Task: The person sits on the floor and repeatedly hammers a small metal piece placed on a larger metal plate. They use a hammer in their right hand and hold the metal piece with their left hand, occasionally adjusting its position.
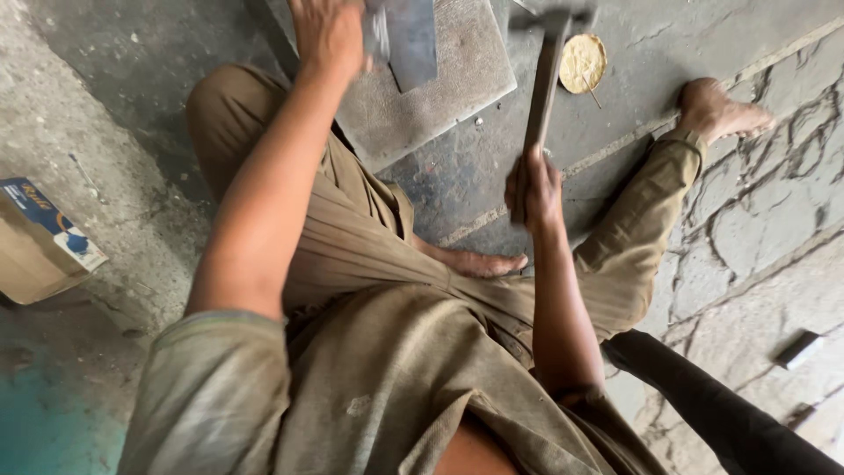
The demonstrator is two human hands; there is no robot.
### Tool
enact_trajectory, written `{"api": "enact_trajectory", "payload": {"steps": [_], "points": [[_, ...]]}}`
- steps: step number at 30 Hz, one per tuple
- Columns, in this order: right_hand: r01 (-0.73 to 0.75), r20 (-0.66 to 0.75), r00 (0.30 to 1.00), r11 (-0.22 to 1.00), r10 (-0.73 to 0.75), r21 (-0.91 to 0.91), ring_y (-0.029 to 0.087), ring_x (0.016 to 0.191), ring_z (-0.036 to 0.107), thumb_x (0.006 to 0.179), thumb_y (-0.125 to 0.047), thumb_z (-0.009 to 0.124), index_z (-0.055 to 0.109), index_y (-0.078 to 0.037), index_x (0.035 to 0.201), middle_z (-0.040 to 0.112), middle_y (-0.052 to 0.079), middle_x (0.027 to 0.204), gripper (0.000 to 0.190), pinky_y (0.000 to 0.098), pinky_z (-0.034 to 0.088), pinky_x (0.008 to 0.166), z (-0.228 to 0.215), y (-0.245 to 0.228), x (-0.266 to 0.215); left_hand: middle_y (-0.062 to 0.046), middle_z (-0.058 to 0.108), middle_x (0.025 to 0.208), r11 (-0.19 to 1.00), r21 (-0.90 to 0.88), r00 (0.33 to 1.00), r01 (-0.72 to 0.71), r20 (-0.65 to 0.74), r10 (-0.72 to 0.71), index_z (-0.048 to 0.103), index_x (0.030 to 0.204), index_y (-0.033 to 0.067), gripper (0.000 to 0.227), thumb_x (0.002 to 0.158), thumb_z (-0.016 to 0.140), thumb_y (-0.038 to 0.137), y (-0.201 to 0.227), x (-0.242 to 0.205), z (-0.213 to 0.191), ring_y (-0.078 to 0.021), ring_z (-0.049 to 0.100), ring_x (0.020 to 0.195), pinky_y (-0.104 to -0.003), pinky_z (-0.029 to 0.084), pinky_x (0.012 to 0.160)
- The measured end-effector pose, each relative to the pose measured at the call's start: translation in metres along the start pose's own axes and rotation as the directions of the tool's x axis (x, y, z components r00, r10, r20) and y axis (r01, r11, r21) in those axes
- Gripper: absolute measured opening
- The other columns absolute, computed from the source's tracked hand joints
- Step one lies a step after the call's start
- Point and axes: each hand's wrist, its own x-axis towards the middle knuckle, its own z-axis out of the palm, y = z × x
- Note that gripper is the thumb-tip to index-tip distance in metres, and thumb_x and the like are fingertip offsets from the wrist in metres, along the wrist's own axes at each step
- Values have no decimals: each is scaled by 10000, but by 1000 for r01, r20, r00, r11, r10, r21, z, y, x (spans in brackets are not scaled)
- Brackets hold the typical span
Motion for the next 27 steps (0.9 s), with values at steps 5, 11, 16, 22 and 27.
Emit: {"api": "enact_trajectory", "payload": {"steps": [5, 11, 16, 22, 27], "points": [[-415, 41, 903, 844, 428, 340, 129, 454, 473, 1060, -559, 497, 537, -97, 968, 510, -5, 636, 472, 285, 412, 377, -21, 64, -57, -257, 245, 1649, 985, 109, 936, -131, 341, 86, 566, 1332, 19, 1050, 507, 995, 506, 36, -39, -19, -438, 190, 1525, -689, 66, 1175], [-441, 231, 890, 612, 393, 656, 157, 436, 449, 1056, -537, 516, 540, -87, 976, 480, 36, 623, 458, 271, 357, 355, -21, 119, -80, -295, 299, 1621, 997, -72, 990, -4, 140, 14, 235, 1585, 11, 1392, 576, 997, 592, 34, 20, 1, -446, 243, 1516, -653, 148, 1216], [-484, 309, 868, 523, 389, 702, 165, 442, 442, 1031, -535, 525, 532, -107, 973, 476, 35, 634, 432, 294, 357, 372, -30, 120, -71, -302, 345, 1595, 1000, -2, 981, -24, 192, 24, 228, 1604, 45, 1414, 532, 1006, 538, 42, 36, 19, -456, 304, 1480, -603, 240, 1196], [-506, 331, 858, 540, 392, 673, 146, 444, 426, 1027, -563, 541, 532, -119, 970, 455, 22, 623, 447, 284, 353, 372, -27, 119, -65, -287, 437, 1484, 982, 87, 944, 169, 273, -187, 284, 1510, 53, 1325, 501, 1024, 488, 41, 46, 19, -431, 380, 1413, -568, 285, 1181], [-500, 337, 862, 523, 379, 691, 146, 453, 430, 1029, -559, 541, 528, -125, 981, 457, 22, 631, 437, 282, 361, 383, -29, 120, -64, -174, 586, 1535, 940, 63, 894, 335, 295, -338, 433, 1502, 78, 895, 774, 908, 292, 49, 31, 21, -306, 533, 1424, -494, 430, 1261]]}}
